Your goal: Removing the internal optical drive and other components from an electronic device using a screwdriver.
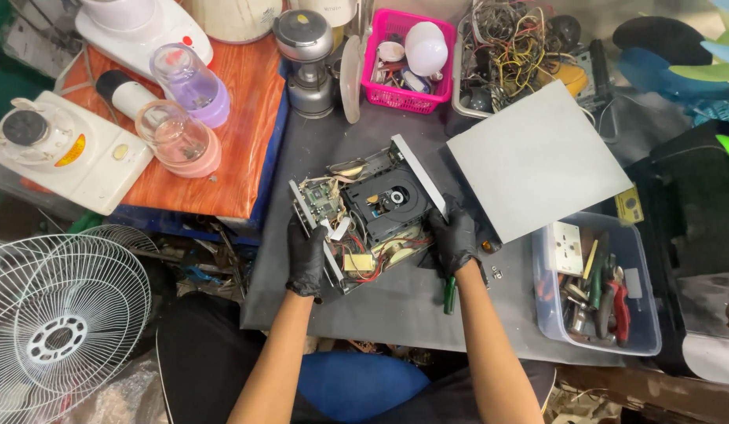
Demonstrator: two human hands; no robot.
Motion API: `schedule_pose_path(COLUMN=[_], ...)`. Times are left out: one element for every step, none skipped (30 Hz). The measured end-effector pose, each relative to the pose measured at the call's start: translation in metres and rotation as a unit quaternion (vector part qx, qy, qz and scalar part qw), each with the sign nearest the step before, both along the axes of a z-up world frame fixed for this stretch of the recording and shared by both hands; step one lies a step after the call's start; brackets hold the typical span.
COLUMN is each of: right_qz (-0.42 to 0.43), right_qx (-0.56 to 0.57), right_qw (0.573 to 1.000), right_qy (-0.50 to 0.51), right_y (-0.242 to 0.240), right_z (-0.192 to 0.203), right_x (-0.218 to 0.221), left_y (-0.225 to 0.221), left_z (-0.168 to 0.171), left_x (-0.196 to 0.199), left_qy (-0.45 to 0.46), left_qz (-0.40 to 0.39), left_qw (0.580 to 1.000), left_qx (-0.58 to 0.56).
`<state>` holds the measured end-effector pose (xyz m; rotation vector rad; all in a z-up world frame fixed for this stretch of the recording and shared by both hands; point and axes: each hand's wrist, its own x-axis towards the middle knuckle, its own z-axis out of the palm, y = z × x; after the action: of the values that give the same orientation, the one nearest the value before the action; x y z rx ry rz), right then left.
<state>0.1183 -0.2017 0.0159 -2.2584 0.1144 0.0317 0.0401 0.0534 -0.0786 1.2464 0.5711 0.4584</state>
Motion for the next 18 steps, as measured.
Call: schedule_pose_path(right_qz=[0.002, -0.006, -0.015, -0.014, -0.018, -0.021, -0.020, -0.023, -0.027, -0.026, -0.027, -0.028, -0.027, -0.029, -0.032, -0.030, -0.032, -0.036], right_qx=[-0.001, -0.013, -0.025, -0.025, -0.027, -0.028, -0.028, -0.034, -0.040, -0.040, -0.042, -0.045, -0.046, -0.064, -0.082, -0.084, -0.079, -0.073], right_qw=[1.000, 1.000, 1.000, 1.000, 0.999, 0.999, 0.999, 0.999, 0.999, 0.999, 0.999, 0.998, 0.998, 0.997, 0.995, 0.995, 0.996, 0.996], right_qy=[0.002, 0.002, 0.002, 0.003, 0.004, 0.005, 0.006, 0.008, 0.011, 0.013, 0.017, 0.020, 0.021, 0.031, 0.042, 0.044, 0.041, 0.038], right_y=[0.001, 0.002, 0.003, 0.001, -0.001, -0.003, -0.005, -0.007, -0.009, -0.013, -0.017, -0.021, -0.019, -0.019, -0.019, -0.017, -0.015, -0.014], right_z=[0.002, 0.005, 0.008, 0.003, -0.001, -0.006, -0.012, -0.018, -0.024, -0.031, -0.039, -0.046, -0.043, -0.040, -0.037, -0.034, -0.032, -0.029], right_x=[-0.004, -0.006, -0.008, -0.006, -0.005, -0.002, -0.001, 0.000, 0.001, 0.001, 0.001, 0.002, 0.002, 0.001, 0.001, -0.003, -0.006, -0.010], left_y=[0.002, 0.005, 0.007, 0.010, 0.013, 0.017, 0.019, 0.021, 0.024, 0.027, 0.031, 0.034, 0.036, 0.036, 0.037, 0.038, 0.040, 0.041], left_z=[-0.004, -0.008, -0.011, -0.015, -0.019, -0.024, -0.029, -0.035, -0.040, -0.041, -0.042, -0.042, -0.039, -0.036, -0.033, -0.037, -0.041, -0.044], left_x=[0.001, 0.005, 0.009, 0.016, 0.023, 0.029, 0.034, 0.039, 0.045, 0.051, 0.058, 0.064, 0.070, 0.073, 0.077, 0.081, 0.084, 0.089], left_qy=[0.002, 0.014, 0.027, 0.027, 0.026, 0.026, 0.027, 0.029, 0.031, 0.033, 0.017, 0.001, 0.002, 0.011, 0.020, 0.022, 0.038, 0.052], left_qz=[0.002, -0.010, -0.022, -0.022, -0.027, -0.031, -0.030, -0.037, -0.045, -0.045, -0.058, -0.071, -0.070, -0.075, -0.080, -0.079, -0.088, -0.099], left_qw=[1.000, 1.000, 0.999, 0.999, 0.999, 0.999, 0.999, 0.999, 0.998, 0.998, 0.998, 0.997, 0.997, 0.997, 0.995, 0.995, 0.994, 0.992], left_qx=[-0.001, 0.008, 0.017, 0.017, 0.021, 0.025, 0.025, 0.010, -0.005, -0.006, 0.006, 0.017, 0.016, 0.034, 0.052, 0.050, 0.056, 0.063])
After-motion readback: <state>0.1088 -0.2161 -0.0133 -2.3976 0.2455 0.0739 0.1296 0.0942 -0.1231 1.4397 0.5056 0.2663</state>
